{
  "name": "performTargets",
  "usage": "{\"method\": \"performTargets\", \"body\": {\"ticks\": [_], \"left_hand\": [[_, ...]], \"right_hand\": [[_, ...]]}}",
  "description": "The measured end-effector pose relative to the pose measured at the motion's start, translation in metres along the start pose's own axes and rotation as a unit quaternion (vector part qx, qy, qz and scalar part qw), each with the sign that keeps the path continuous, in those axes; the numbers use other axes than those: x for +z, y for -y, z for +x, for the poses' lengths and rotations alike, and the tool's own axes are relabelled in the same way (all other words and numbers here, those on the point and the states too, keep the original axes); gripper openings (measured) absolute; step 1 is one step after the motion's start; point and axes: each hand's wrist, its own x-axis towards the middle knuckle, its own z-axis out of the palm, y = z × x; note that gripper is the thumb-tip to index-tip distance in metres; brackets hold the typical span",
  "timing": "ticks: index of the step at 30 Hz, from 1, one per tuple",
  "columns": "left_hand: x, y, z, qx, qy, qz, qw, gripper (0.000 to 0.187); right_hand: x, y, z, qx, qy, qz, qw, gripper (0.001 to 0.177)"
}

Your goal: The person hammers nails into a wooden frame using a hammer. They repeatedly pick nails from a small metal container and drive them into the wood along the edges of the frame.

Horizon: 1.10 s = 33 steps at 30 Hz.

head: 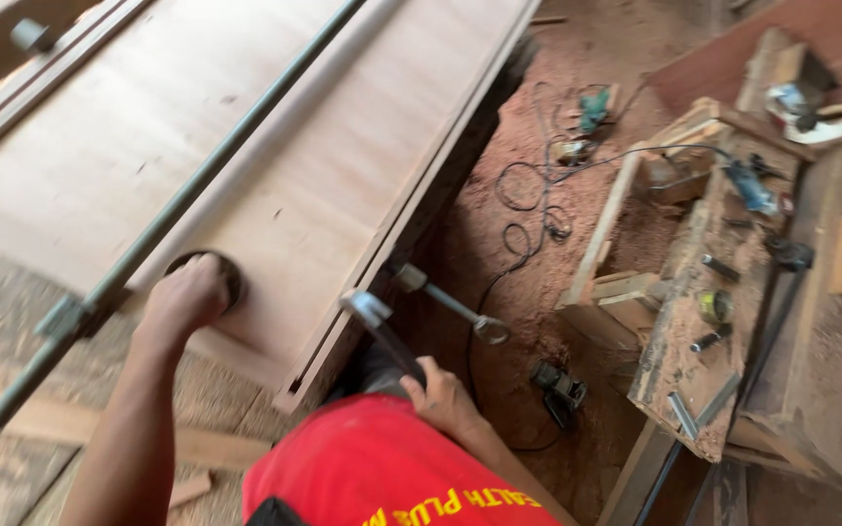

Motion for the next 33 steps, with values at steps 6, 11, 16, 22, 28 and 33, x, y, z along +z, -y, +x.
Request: {"method": "performTargets", "body": {"ticks": [6, 11, 16, 22, 28, 33], "left_hand": [[-0.015, -0.006, -0.02, -0.001, -0.066, -0.062, 0.996, 0.022], [-0.036, -0.01, -0.029, -0.036, -0.078, -0.097, 0.992, 0.021], [-0.04, -0.008, -0.024, -0.102, -0.081, -0.128, 0.983, 0.021], [-0.049, 0.011, -0.047, -0.148, -0.274, -0.256, 0.915, 0.03], [-0.044, 0.04, -0.038, -0.187, -0.308, -0.376, 0.854, 0.024], [-0.04, 0.076, -0.016, -0.171, -0.358, -0.439, 0.806, 0.041]], "right_hand": [[-0.022, 0.011, -0.002, -0.016, 0.031, 0.003, 0.999, 0.042], [-0.03, 0.012, 0.004, -0.017, 0.059, -0.012, 0.998, 0.041], [-0.055, 0.029, 0.014, 0.031, 0.126, -0.026, 0.991, 0.042], [-0.055, 0.02, 0.047, 0.061, 0.164, 0.019, 0.984, 0.046], [-0.065, 0.031, 0.113, 0.069, 0.156, 0.034, 0.985, 0.049], [-0.07, 0.063, 0.168, -0.005, 0.147, 0.135, 0.98, 0.037]]}}
